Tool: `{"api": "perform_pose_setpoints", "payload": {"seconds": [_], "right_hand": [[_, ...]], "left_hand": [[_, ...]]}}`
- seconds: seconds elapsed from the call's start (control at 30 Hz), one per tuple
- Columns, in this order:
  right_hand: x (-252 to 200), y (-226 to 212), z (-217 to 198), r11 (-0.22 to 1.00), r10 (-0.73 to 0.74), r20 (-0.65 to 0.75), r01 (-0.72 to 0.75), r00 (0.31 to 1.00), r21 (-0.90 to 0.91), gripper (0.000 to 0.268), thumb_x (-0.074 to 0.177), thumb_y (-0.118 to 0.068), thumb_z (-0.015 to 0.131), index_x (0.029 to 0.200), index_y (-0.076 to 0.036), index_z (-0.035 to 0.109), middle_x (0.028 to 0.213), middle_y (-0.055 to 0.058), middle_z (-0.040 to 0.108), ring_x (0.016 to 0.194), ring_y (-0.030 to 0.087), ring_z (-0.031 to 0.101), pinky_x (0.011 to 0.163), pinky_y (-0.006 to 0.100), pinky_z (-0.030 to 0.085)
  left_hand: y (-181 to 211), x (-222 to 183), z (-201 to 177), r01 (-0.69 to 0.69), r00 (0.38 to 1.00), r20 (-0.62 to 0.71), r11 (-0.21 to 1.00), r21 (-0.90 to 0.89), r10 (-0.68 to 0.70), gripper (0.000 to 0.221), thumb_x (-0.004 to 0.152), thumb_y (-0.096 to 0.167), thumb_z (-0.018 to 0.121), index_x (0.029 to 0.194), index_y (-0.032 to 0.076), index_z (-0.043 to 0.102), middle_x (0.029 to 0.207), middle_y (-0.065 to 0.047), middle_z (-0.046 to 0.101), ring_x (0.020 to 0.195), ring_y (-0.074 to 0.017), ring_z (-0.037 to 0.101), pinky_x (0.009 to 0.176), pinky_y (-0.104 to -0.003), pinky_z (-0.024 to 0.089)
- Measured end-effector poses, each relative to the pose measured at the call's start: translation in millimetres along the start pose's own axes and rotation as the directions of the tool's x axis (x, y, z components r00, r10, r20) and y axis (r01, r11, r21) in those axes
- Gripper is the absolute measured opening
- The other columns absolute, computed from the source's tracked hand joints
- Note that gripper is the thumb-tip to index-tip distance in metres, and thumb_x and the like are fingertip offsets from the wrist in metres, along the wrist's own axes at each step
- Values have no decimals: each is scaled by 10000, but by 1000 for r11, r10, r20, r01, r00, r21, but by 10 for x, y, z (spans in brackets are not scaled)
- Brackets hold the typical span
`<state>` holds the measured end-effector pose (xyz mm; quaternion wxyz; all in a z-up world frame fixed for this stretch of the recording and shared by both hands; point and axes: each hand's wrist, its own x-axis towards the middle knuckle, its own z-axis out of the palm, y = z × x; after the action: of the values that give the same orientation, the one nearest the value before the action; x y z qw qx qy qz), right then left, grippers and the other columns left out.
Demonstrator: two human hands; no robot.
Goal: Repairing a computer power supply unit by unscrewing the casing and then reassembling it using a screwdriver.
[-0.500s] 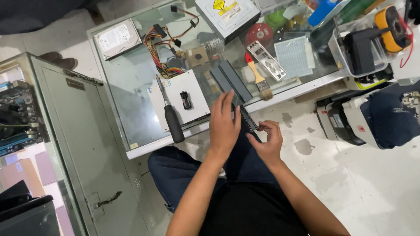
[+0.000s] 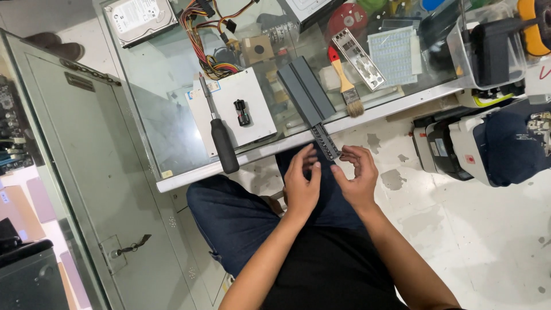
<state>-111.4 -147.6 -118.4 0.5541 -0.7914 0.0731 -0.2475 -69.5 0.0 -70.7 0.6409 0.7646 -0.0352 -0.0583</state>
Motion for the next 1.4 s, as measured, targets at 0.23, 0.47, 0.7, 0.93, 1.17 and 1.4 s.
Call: {"api": "perform_pose_setpoints", "payload": {"seconds": [0.23, 0.47, 0.7, 0.93, 1.17, 1.4], "right_hand": [[108, -285, 134, 977, -3, -7, 1, 1000, -214, 436, 867, -67, 864, 1219, 81, 655, 1077, 192, 610, 938, 400, 701, 789, 439, 609], [27, -253, 95, 972, 13, -50, -24, 999, -235, 368, 877, -73, 854, 1180, 58, 693, 1036, 174, 638, 889, 372, 715, 757, 432, 607], [33, -260, 83, 977, 2, -56, -14, 998, -213, 372, 868, -50, 861, 1172, 79, 690, 1034, 194, 644, 884, 375, 716, 768, 432, 605], [-8, -160, 96, 985, -15, -68, 2, 998, -174, 367, 870, -42, 851, 1170, 87, 681, 1045, 194, 637, 885, 370, 714, 778, 430, 599], [-8, -149, 92, 982, -5, -83, -11, 997, -191, 377, 861, -51, 865, 1169, 77, 691, 1040, 186, 642, 885, 357, 715, 771, 427, 599], [0, -132, 84, 987, 13, -63, -23, 998, -161, 384, 863, -30, 859, 1184, 85, 682, 1058, 186, 632, 917, 359, 711, 807, 433, 593]], "left_hand": [[240, 330, -133, -293, 954, 166, 892, 344, 249, 580, 956, -117, 535, 1518, 13, 476, 1370, -244, 539, 1209, -425, 608, 858, -438, 618], [193, 401, -157, -320, 943, 237, 822, 470, 231, 671, 893, -158, 592, 1529, 19, 472, 1375, -279, 505, 1219, -417, 588, 828, -442, 629], [6, 382, -162, -252, 967, 113, 923, 290, 228, 507, 995, -74, 506, 1487, 42, 532, 1325, -191, 574, 1208, -376, 609, 889, -425, 610], [-48, 306, -225, -225, 974, 33, 940, 257, 225, 384, 998, -10, 582, 1380, 16, 611, 1212, -170, 633, 1136, -346, 663, 887, -420, 618], [27, 361, -198, -347, 938, 113, 865, 363, 329, 395, 1002, -4, 604, 1395, 34, 611, 1215, -145, 648, 1167, -320, 653, 933, -428, 604], [57, 366, -188, -363, 931, 97, 861, 357, 352, 337, 994, 11, 624, 1331, 10, 646, 1151, -156, 651, 1119, -335, 656, 904, -440, 592]]}}
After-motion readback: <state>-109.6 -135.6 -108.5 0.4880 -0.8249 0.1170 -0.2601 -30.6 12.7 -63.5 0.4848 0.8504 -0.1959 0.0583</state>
